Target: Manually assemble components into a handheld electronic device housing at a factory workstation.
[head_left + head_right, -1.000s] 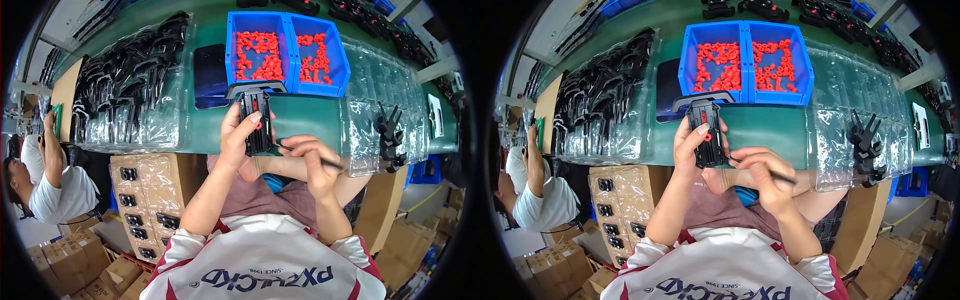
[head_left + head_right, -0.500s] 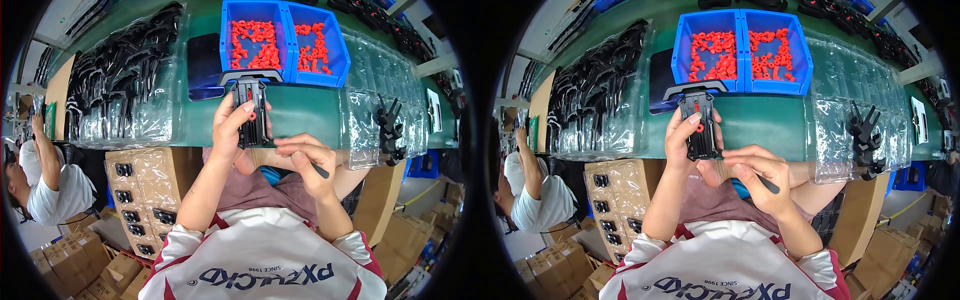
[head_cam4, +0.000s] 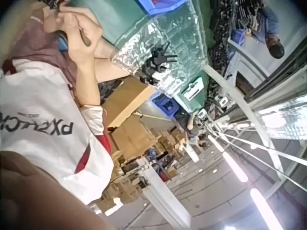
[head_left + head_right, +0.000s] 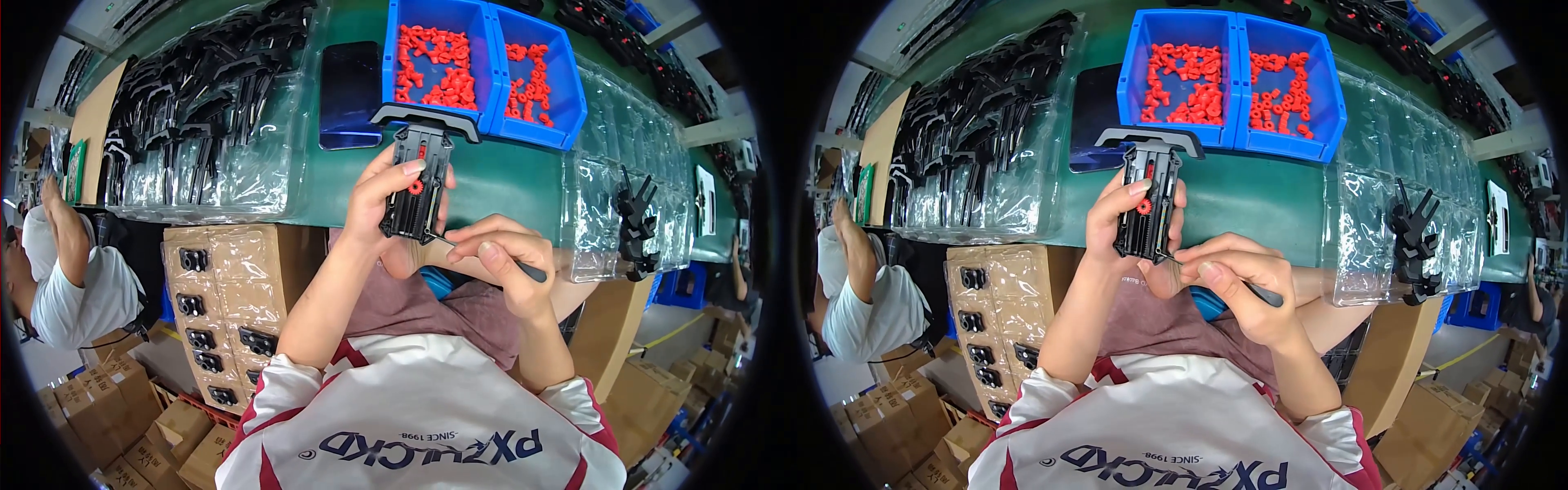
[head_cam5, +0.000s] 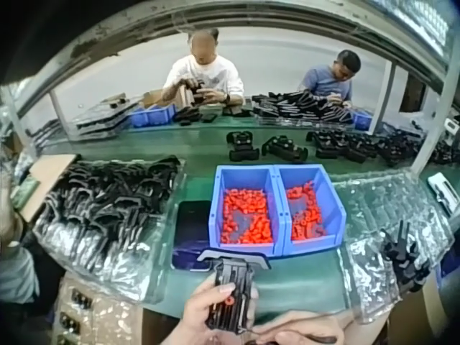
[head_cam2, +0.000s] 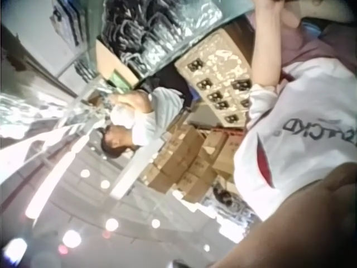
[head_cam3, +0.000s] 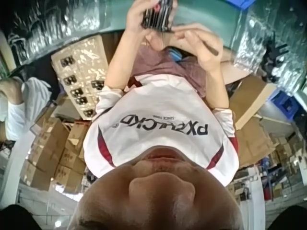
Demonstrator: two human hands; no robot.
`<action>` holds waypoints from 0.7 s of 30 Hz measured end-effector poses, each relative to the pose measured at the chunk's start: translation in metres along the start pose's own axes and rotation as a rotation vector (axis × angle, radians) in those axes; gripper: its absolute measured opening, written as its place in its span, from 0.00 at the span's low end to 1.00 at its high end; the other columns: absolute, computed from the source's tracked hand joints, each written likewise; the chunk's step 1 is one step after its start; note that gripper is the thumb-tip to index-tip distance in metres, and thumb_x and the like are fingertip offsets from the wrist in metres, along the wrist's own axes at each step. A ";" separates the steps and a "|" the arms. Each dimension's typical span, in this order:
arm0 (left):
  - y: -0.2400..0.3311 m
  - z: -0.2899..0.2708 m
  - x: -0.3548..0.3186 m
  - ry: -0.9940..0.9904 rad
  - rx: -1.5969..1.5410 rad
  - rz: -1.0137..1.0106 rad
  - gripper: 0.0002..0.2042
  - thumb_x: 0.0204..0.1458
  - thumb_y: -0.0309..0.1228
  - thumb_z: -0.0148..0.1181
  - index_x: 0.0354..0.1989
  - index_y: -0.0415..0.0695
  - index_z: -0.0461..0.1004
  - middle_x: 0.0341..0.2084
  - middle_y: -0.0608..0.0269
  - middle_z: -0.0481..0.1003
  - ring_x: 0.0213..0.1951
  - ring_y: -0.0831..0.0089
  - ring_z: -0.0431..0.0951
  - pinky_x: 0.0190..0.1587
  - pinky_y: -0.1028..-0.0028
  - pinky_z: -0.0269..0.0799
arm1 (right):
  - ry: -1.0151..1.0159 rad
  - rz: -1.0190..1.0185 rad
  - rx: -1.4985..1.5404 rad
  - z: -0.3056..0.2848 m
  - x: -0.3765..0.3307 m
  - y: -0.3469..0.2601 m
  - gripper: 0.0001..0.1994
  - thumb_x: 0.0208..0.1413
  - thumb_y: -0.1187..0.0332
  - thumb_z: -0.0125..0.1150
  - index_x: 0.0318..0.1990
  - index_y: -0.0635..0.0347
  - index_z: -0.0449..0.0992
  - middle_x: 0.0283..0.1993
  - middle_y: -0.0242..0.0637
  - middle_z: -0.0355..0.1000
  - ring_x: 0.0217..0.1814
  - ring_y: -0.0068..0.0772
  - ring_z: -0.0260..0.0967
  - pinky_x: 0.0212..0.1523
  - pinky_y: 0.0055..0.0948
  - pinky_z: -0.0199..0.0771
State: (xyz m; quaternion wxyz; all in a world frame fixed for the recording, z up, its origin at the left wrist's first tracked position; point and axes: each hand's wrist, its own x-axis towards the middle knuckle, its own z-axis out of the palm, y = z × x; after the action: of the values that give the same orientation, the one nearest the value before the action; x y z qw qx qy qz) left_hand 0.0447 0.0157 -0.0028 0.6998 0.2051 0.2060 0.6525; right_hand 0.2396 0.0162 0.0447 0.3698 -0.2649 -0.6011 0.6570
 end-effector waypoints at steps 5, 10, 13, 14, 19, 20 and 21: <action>0.001 0.000 0.004 -0.001 -0.070 -0.002 0.13 0.56 0.28 0.46 0.47 0.34 0.67 0.33 0.46 0.76 0.21 0.63 0.76 0.22 0.70 0.74 | -0.092 -0.081 -0.209 -0.002 0.005 -0.008 0.07 0.51 0.80 0.59 0.37 0.71 0.81 0.46 0.48 0.76 0.37 0.32 0.74 0.39 0.23 0.74; 0.004 -0.004 0.007 -0.009 -0.133 -0.033 0.13 0.57 0.29 0.46 0.46 0.34 0.67 0.33 0.46 0.76 0.21 0.63 0.76 0.22 0.70 0.74 | -0.171 -0.147 -0.325 0.003 0.008 -0.011 0.09 0.49 0.75 0.60 0.35 0.74 0.80 0.47 0.54 0.76 0.41 0.43 0.76 0.45 0.31 0.76; 0.004 -0.003 0.005 0.014 -0.093 -0.056 0.13 0.57 0.29 0.47 0.46 0.34 0.68 0.33 0.47 0.76 0.21 0.64 0.76 0.22 0.71 0.74 | -0.202 -0.144 -0.224 -0.009 0.010 -0.006 0.09 0.50 0.76 0.61 0.36 0.74 0.80 0.47 0.55 0.75 0.41 0.45 0.76 0.45 0.33 0.77; 0.004 -0.002 0.004 0.026 -0.071 -0.067 0.13 0.57 0.29 0.47 0.46 0.34 0.68 0.33 0.47 0.76 0.21 0.64 0.76 0.22 0.71 0.74 | -0.218 -0.143 -0.171 -0.013 0.010 -0.002 0.09 0.50 0.76 0.61 0.36 0.74 0.80 0.48 0.56 0.75 0.41 0.46 0.76 0.45 0.33 0.77; 0.001 -0.001 0.004 0.017 -0.037 -0.078 0.12 0.56 0.28 0.48 0.46 0.35 0.69 0.32 0.49 0.77 0.21 0.66 0.76 0.22 0.73 0.74 | -0.068 0.090 0.331 -0.012 0.009 0.016 0.09 0.51 0.78 0.60 0.38 0.75 0.79 0.48 0.54 0.75 0.40 0.43 0.77 0.42 0.30 0.78; 0.001 -0.001 0.004 0.009 -0.034 -0.079 0.12 0.56 0.28 0.48 0.46 0.35 0.69 0.32 0.49 0.77 0.21 0.66 0.77 0.23 0.73 0.74 | -0.010 0.170 0.478 -0.010 0.009 0.017 0.09 0.51 0.78 0.60 0.38 0.75 0.79 0.48 0.54 0.75 0.40 0.42 0.77 0.42 0.29 0.78; 0.001 -0.001 0.004 0.013 -0.034 -0.073 0.12 0.56 0.28 0.48 0.46 0.35 0.69 0.32 0.49 0.77 0.21 0.66 0.77 0.23 0.73 0.74 | -0.017 0.172 0.478 -0.009 0.007 0.016 0.09 0.51 0.78 0.60 0.38 0.75 0.79 0.48 0.54 0.75 0.40 0.42 0.77 0.42 0.29 0.78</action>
State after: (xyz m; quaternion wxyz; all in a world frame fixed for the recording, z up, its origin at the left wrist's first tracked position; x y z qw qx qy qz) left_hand 0.0436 0.0193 -0.0030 0.7251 0.1815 0.2067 0.6313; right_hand 0.2396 0.0272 0.0283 0.3595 -0.2146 -0.4069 0.8119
